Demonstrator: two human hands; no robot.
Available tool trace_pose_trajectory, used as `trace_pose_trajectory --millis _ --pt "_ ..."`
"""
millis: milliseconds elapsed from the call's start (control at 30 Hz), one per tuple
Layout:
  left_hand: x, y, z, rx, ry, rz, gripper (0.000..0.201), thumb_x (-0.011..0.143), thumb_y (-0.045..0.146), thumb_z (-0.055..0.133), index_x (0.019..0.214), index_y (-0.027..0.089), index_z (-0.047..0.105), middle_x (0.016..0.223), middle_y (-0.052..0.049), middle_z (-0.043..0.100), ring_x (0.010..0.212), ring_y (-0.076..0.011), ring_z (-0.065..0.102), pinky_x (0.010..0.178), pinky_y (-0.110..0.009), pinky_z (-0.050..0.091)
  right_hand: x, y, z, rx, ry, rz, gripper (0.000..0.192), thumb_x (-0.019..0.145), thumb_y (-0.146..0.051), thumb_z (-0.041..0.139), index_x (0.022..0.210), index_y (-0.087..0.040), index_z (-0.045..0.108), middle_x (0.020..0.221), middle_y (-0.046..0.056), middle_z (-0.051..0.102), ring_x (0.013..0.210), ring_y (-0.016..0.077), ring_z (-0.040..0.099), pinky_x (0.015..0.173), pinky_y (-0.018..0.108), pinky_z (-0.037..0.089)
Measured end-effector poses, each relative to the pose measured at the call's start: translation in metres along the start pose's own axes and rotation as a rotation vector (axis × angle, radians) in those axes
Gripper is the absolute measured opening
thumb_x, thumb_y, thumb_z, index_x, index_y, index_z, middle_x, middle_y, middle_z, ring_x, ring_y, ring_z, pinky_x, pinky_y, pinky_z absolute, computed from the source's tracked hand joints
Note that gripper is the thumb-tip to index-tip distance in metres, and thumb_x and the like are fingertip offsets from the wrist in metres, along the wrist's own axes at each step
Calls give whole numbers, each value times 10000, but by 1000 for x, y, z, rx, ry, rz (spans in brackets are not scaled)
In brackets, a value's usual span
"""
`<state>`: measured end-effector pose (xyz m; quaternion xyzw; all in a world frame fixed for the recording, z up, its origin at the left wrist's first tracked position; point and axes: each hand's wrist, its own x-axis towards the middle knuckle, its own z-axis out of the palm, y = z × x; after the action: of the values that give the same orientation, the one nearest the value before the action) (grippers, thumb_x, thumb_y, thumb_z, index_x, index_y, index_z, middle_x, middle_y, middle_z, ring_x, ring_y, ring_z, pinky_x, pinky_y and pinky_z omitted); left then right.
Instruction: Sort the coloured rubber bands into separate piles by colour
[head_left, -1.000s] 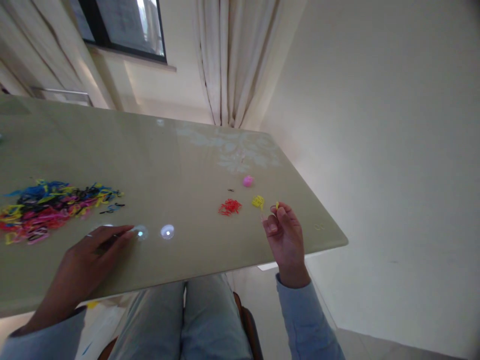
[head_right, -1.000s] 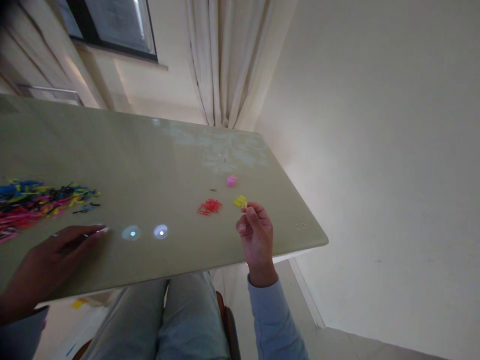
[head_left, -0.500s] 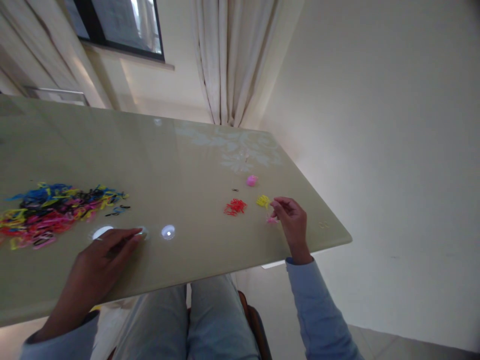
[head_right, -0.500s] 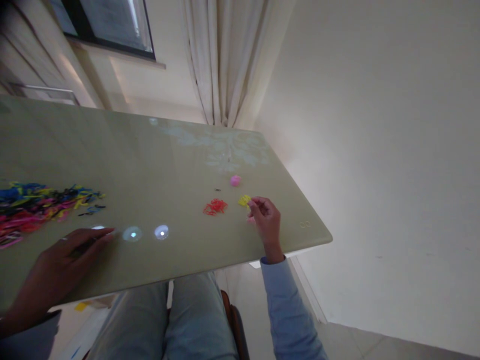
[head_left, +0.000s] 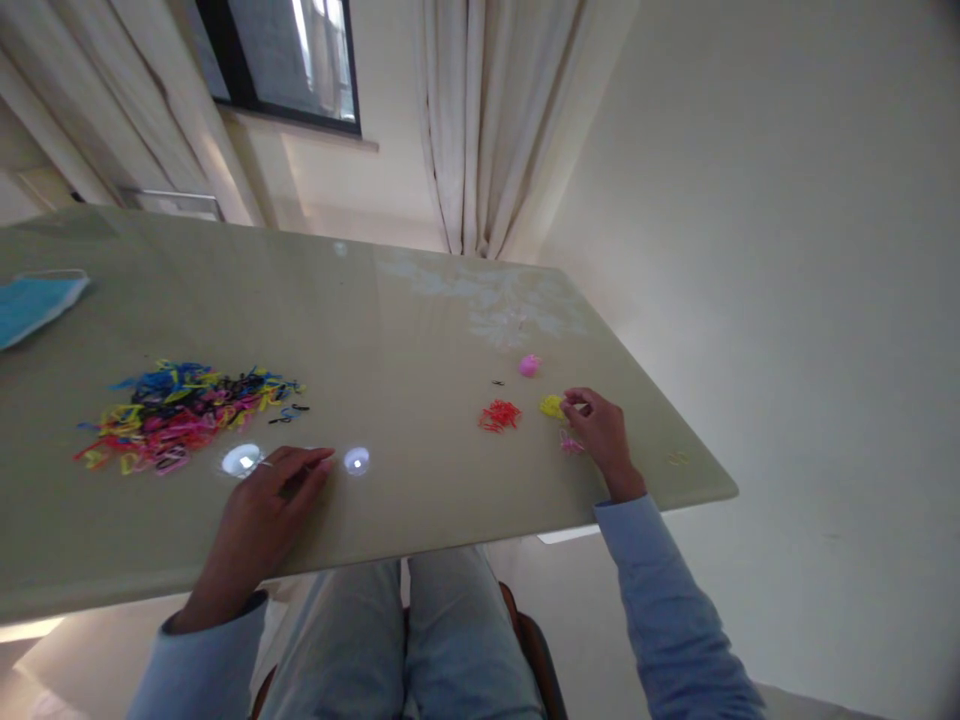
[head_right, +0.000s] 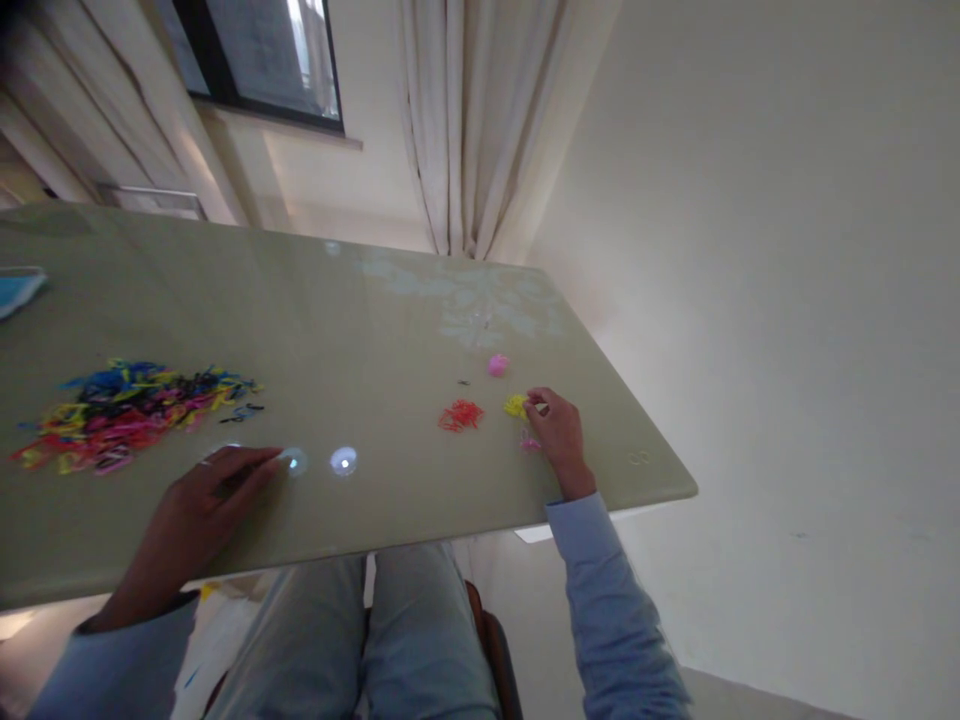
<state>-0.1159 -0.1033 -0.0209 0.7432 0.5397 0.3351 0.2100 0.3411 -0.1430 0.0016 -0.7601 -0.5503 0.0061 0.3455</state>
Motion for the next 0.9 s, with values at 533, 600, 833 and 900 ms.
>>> trace_pose_trajectory --millis 533,600,833,900 --pt "0 3 3 -44 14 19 380 885 498 498 924 194 722 912 -60 704 843 -208 654 768 -320 506 -17 -49 -1 101 63 -54 346 835 -432 560 969 -160 726 859 95 746 614 180 658 629 303 524" --pt "0 1 5 -60 16 20 360 889 472 503 936 190 721 916 -63 700 839 -207 649 768 -324 500 -25 -71 7 167 10 -96 318 862 -416 564 977 -166 724 863 89 746 639 174 664 625 287 522" --pt "-3 0 8 -99 26 30 252 914 346 521 943 186 714 883 -56 686 826 -190 632 764 -317 478 -52 -147 64 347 -245 -352 217 887 -311 574 956 -176 729 847 69 740 642 147 627 640 268 512" --pt "-4 2 7 -131 36 40 225 916 315 530 935 187 714 878 -52 687 831 -182 632 771 -310 476 -56 -159 80 376 -319 -384 215 896 -306 566 963 -179 726 852 66 739 655 150 628 652 274 514"
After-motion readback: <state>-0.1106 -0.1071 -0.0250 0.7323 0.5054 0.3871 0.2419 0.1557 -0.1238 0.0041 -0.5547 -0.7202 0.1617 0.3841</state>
